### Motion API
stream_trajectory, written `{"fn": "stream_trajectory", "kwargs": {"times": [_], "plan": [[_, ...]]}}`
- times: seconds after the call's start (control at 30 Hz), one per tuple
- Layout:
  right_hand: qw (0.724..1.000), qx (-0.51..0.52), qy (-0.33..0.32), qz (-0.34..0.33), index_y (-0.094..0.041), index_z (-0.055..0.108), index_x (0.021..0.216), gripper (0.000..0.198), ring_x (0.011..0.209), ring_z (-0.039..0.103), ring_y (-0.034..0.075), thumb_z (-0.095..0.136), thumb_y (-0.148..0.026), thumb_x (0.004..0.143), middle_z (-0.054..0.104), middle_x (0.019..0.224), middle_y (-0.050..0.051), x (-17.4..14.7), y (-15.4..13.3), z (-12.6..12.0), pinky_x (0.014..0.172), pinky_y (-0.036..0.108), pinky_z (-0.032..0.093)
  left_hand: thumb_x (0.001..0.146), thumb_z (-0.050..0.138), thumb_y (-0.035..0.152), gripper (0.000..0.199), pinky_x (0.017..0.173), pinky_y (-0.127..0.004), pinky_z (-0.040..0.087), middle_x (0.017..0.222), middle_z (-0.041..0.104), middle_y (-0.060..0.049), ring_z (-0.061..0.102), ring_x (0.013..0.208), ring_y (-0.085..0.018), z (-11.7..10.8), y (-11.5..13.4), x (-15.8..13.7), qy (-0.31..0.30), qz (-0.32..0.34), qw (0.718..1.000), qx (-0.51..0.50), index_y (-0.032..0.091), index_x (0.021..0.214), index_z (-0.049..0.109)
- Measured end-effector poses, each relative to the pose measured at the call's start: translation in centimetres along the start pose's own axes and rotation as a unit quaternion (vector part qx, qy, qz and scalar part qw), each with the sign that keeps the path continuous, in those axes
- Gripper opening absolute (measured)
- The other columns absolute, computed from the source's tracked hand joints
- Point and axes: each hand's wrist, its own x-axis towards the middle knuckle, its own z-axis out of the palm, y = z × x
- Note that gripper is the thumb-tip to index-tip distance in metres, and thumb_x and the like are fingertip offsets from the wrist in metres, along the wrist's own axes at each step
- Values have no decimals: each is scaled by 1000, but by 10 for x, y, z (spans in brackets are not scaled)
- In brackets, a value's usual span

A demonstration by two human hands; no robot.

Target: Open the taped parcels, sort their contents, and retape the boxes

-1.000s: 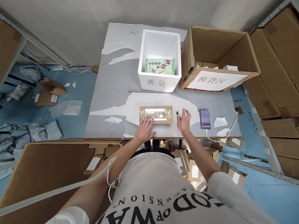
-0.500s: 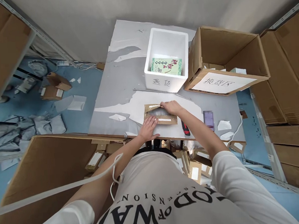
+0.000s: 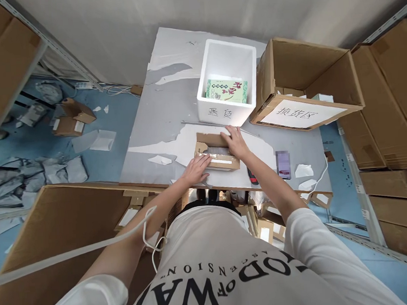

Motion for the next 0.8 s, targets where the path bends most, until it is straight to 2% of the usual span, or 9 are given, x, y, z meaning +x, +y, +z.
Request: {"fn": "stream_trajectory", "kwargs": {"times": [0.07,0.13,0.23,0.33,0.47,0.53,0.63,0.73,0.8], "plan": [[995,0,-36,-90,-15,46,138,44,136,35,28,33,-26,97,46,141,18,-18,-11,-8,114,58,20,82,61,42,80,113,-44,31,155,31,-15,31,141,-31,-10,-17,4,19,-9,1000,-7,16,150,29],[987,-4,-102,-127,-11,46,138,49,127,45,30,41,-36,96,52,134,19,-31,-25,-13,110,53,29,74,69,51,95,114,-45,30,153,32,-18,32,140,-33,-18,-37,10,40,-27,999,-16,13,149,27],[979,-19,-189,-70,-6,39,141,69,115,52,32,56,-47,88,57,125,21,-40,-43,-16,98,47,40,59,77,61,118,115,-48,27,153,30,-22,25,143,-37,-26,-66,21,18,4,999,-32,8,150,24],[971,-20,-240,4,-9,46,133,62,111,55,32,64,-41,84,62,116,17,-38,-55,-18,90,41,43,56,79,60,118,117,-46,25,154,27,-26,18,146,-37,-25,-85,29,-17,55,997,-49,2,146,28],[973,-59,-220,43,-17,55,117,26,100,60,26,45,-20,93,64,112,14,-48,-65,-18,79,34,45,61,77,54,98,117,-40,29,149,37,-23,26,145,-31,-15,-87,34,6,18,997,-68,3,137,41],[976,-95,-191,30,-17,56,119,35,104,58,26,32,-11,94,63,117,16,-65,-70,-12,81,36,45,66,74,52,89,115,-39,32,149,38,-22,27,144,-30,-8,-81,34,19,-8,997,-71,5,136,43],[983,-100,-154,-13,-11,49,133,46,128,47,30,26,-8,93,49,141,20,-97,-75,4,97,43,40,72,67,44,82,116,-40,30,152,33,-22,23,146,-29,-6,-74,33,10,-12,998,-63,4,138,41],[989,-49,-135,-34,-4,35,145,53,143,28,32,32,-14,93,30,155,20,-118,-73,13,111,50,29,67,67,36,94,117,-45,26,156,22,-24,16,147,-33,-19,-74,28,-50,18,998,-29,2,146,28],[988,4,-149,-42,-3,35,146,56,143,29,31,37,-19,92,31,154,21,-117,-65,8,113,49,29,64,65,31,100,116,-49,24,158,20,-21,15,147,-34,-35,-74,24,-97,28,995,8,5,150,21]]}}
